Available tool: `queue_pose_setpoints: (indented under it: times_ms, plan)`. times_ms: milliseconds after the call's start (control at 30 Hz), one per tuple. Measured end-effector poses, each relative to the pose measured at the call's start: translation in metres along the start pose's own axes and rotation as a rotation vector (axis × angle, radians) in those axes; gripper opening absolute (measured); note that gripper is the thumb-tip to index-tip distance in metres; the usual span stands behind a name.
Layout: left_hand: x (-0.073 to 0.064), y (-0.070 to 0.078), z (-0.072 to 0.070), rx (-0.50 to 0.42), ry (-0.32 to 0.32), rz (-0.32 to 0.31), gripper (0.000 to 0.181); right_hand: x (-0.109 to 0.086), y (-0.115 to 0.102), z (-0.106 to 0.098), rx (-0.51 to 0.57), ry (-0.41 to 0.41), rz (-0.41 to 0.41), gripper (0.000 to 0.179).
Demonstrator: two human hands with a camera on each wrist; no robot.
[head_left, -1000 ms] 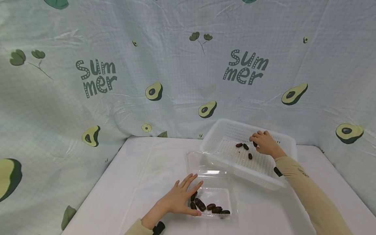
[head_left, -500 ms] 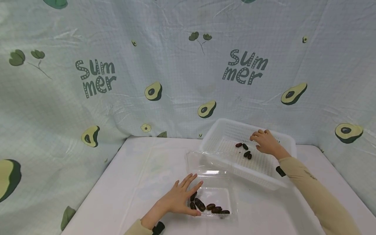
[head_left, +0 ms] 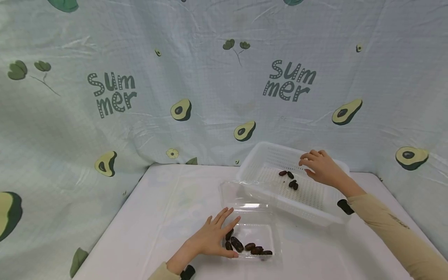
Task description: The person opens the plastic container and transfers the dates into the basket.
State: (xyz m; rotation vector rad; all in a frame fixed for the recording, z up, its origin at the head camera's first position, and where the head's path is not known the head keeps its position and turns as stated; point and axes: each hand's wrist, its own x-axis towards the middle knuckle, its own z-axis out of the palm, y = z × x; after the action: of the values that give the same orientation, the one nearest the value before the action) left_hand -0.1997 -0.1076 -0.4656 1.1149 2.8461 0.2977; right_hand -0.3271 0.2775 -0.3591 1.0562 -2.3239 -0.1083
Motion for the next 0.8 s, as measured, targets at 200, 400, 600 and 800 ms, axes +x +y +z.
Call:
queue_pose_setpoints:
  times_ms: [200,400,600,800]
  plan:
    - [0.0,0.0,0.0,-0.003,0.002,-0.001,0.095,0.0,-0.017,-0.019,0.01,0.084,-0.096,0.035]
    - [-0.001,0.001,-0.002,-0.012,0.004,-0.006,0.094,0.0,-0.039,-0.033,0.032,0.195,-0.191,0.021]
    - [-0.001,0.002,-0.003,-0.003,0.008,-0.002,0.094,-0.001,-0.067,-0.042,0.026,0.265,-0.243,0.043]
    - [0.0,0.002,-0.003,-0.006,0.009,0.001,0.094,-0.005,-0.09,-0.045,0.027,0.273,-0.266,0.042]
